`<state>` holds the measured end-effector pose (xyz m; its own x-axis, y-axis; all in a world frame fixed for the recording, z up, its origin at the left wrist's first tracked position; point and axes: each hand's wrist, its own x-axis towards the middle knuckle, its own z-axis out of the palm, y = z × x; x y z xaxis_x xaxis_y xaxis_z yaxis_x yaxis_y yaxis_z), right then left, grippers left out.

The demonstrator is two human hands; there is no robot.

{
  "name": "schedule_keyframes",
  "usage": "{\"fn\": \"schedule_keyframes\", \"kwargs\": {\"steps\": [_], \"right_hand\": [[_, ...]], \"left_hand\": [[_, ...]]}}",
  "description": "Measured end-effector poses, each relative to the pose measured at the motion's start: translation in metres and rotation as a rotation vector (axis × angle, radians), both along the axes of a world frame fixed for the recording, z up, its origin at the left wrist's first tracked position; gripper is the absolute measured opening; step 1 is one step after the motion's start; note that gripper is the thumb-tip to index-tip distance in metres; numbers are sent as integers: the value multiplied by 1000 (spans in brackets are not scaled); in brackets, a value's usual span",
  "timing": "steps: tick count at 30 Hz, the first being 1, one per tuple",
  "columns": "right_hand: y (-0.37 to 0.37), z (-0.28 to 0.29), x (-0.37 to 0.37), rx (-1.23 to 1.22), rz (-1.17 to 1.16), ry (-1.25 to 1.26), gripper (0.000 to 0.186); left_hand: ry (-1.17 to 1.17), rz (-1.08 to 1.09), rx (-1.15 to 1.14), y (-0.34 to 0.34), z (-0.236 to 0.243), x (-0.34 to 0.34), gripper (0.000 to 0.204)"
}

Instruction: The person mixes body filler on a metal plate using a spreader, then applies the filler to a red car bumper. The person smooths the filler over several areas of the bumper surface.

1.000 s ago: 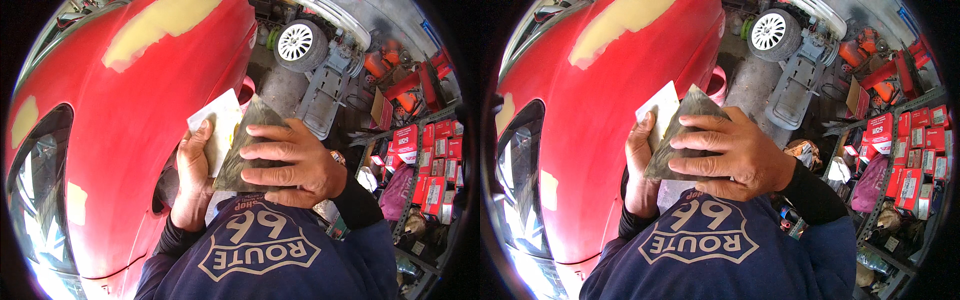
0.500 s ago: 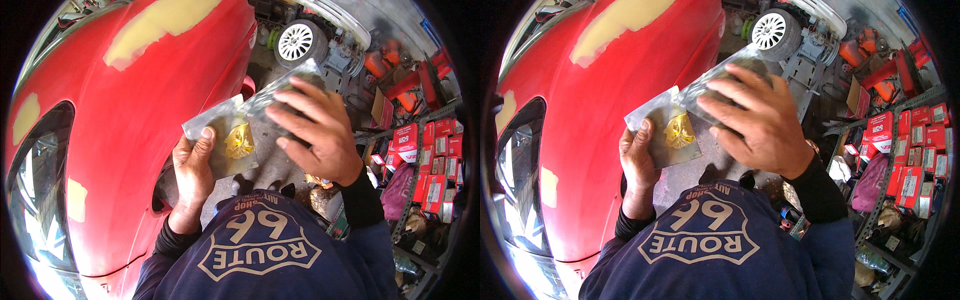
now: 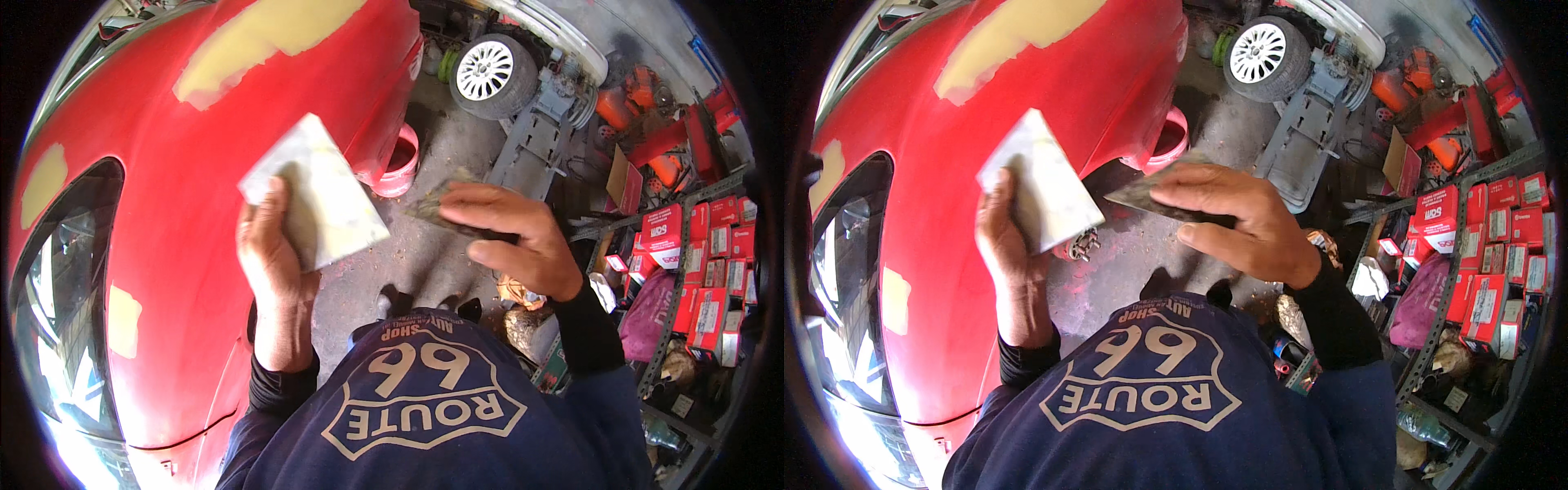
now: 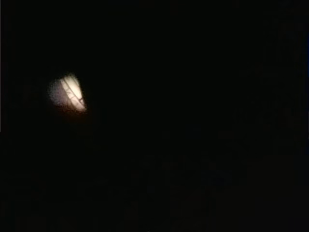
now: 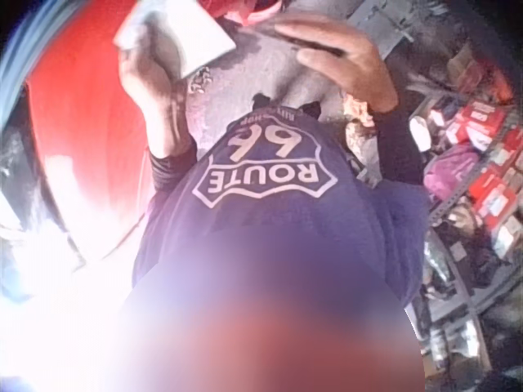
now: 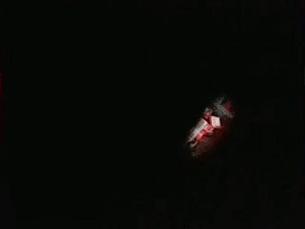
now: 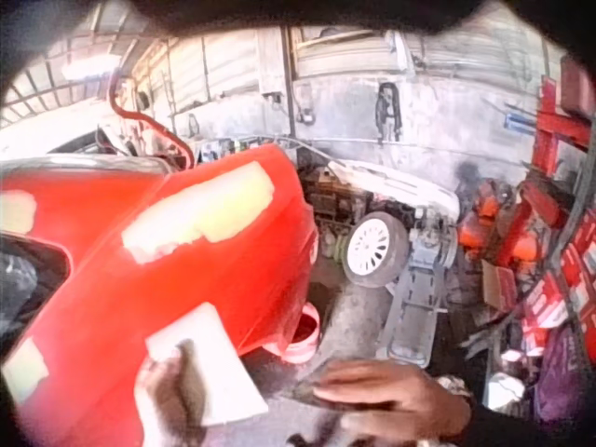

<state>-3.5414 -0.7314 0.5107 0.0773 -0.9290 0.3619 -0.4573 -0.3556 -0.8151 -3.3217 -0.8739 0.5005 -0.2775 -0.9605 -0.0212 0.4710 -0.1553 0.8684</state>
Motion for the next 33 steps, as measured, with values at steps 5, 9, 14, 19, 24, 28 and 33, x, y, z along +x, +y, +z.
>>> {"fn": "schedule_keyframes", "kwargs": {"steps": [5, 9, 14, 19, 24, 28, 33], "right_hand": [[-2, -2, 22, -351, 275, 242, 41], [-15, -11, 16, -457, 51, 419, 37], [-14, -6, -15, -166, -191, 805, 40], [-1, 9, 14, -352, -220, 655, 39], [-4, 21, 25, -324, -118, 779, 38], [-5, 24, 23, -388, -137, 766, 37], [-9, 23, 26, -462, -171, 720, 35]], "left_hand": [[461, -455, 574, 19, -16, -19, 35], [521, -481, 432, 24, -23, -17, 38], [197, -288, 311, 17, -20, -3, 37], [48, -119, 55, 22, -16, -5, 31], [-94, -3, -3, 23, -14, -13, 28], [-58, -24, -127, 26, -14, -11, 28], [-156, -34, -142, 26, -13, -9, 27]]}}
